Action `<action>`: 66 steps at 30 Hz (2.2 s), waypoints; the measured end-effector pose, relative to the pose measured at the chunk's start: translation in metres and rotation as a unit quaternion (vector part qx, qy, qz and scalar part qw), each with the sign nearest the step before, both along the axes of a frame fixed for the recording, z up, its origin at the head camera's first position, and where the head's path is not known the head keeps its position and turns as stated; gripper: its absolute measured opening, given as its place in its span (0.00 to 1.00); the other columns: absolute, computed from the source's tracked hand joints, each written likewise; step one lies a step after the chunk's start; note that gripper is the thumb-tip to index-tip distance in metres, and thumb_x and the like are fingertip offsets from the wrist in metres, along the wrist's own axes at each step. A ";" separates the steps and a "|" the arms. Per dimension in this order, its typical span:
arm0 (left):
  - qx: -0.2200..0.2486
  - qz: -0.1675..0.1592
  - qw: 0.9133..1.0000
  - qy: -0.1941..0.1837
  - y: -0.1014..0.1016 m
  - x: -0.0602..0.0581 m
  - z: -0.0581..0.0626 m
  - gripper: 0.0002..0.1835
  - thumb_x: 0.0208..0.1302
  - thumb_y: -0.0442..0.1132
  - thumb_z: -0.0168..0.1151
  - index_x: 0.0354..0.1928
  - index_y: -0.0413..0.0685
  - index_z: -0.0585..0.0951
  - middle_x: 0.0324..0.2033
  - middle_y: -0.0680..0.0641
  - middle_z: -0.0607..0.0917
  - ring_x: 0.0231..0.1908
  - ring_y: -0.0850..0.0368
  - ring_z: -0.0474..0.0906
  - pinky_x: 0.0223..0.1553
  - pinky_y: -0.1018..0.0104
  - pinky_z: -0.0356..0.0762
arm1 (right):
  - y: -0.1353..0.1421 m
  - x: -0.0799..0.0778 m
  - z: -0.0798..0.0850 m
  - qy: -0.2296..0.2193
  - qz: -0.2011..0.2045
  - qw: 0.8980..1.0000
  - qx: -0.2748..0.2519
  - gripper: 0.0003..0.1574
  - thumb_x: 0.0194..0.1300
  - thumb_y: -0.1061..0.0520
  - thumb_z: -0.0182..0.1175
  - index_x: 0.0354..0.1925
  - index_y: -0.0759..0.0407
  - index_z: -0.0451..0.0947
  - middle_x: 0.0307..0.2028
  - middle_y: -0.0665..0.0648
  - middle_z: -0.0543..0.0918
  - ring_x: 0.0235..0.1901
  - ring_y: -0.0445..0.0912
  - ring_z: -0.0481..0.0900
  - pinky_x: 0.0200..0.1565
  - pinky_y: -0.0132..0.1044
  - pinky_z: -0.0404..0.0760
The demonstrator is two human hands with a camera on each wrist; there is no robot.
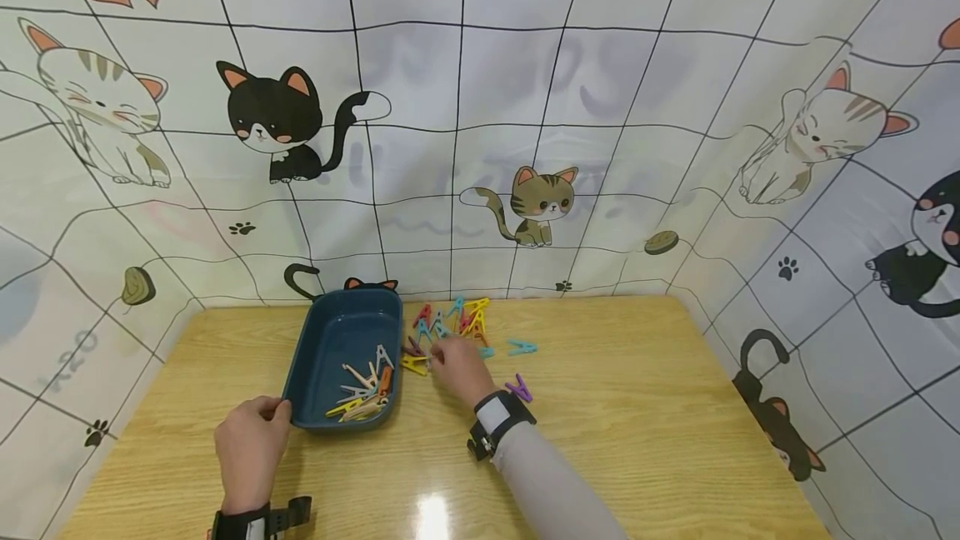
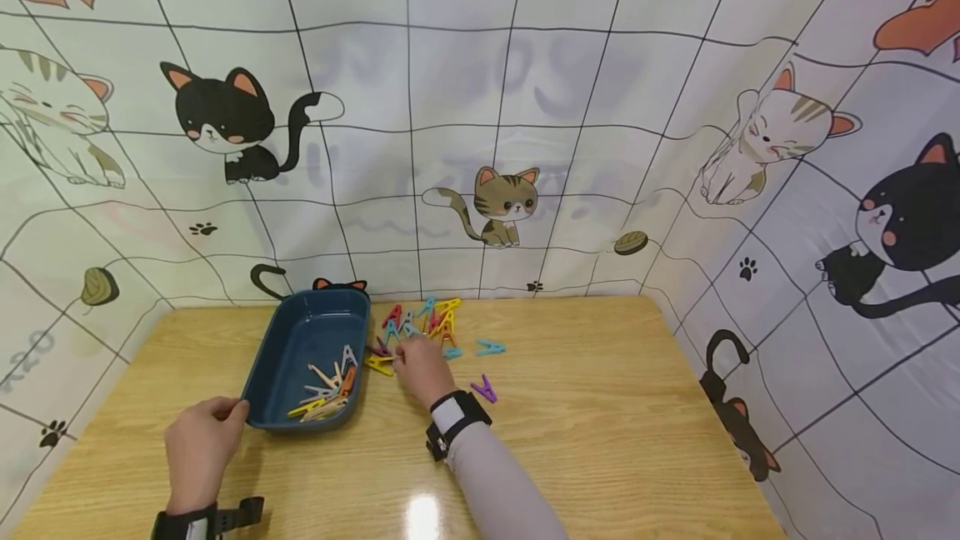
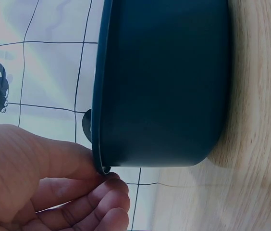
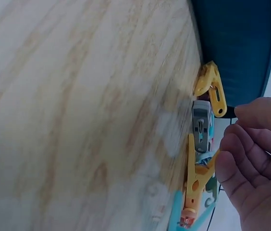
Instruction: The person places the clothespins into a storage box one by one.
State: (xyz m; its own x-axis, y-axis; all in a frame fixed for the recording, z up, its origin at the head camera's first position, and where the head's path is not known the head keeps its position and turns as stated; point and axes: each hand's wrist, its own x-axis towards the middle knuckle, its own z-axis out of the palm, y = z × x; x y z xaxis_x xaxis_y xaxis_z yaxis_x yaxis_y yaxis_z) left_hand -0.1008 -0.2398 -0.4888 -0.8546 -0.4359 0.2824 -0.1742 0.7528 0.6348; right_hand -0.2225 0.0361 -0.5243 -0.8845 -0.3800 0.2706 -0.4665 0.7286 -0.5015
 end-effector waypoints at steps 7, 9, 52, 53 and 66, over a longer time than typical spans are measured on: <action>0.002 -0.001 1.000 -0.006 0.001 0.000 0.000 0.09 0.62 0.29 0.65 0.34 0.25 0.87 0.24 0.33 0.87 0.22 0.40 0.81 0.24 0.53 0.73 | -0.009 -0.004 0.001 0.076 0.005 0.991 0.110 0.08 0.63 0.63 0.68 0.26 0.57 0.85 0.26 0.51 0.83 0.30 0.44 0.81 0.34 0.34 0.79; 0.002 0.001 1.000 -0.006 0.001 0.000 -0.001 0.09 0.62 0.29 0.65 0.34 0.26 0.87 0.24 0.34 0.87 0.22 0.41 0.81 0.24 0.54 0.73 | -0.011 -0.004 0.001 0.098 0.001 0.985 0.142 0.08 0.62 0.63 0.69 0.26 0.57 0.85 0.25 0.51 0.83 0.29 0.44 0.82 0.32 0.34 0.80; 0.002 0.000 1.000 -0.006 0.000 -0.002 -0.003 0.09 0.62 0.29 0.65 0.33 0.24 0.86 0.23 0.33 0.86 0.19 0.44 0.80 0.20 0.58 0.70 | 0.005 0.007 0.018 0.052 -0.024 0.998 0.024 0.08 0.64 0.65 0.65 0.29 0.58 0.87 0.28 0.52 0.88 0.28 0.41 0.84 0.31 0.29 0.79; 0.001 0.000 1.000 -0.006 0.000 -0.001 -0.002 0.09 0.62 0.29 0.65 0.33 0.24 0.86 0.23 0.33 0.86 0.19 0.44 0.80 0.20 0.58 0.70 | 0.006 0.008 0.019 0.054 -0.025 0.998 0.021 0.08 0.64 0.66 0.65 0.29 0.58 0.87 0.28 0.52 0.88 0.28 0.41 0.83 0.31 0.29 0.78; -0.005 0.002 1.000 -0.006 0.001 -0.001 0.000 0.09 0.62 0.29 0.65 0.33 0.24 0.87 0.23 0.33 0.86 0.20 0.42 0.81 0.22 0.55 0.71 | -0.009 0.023 0.036 0.099 -0.011 0.995 0.009 0.09 0.64 0.62 0.69 0.26 0.55 0.87 0.24 0.50 0.84 0.25 0.40 0.79 0.32 0.29 0.76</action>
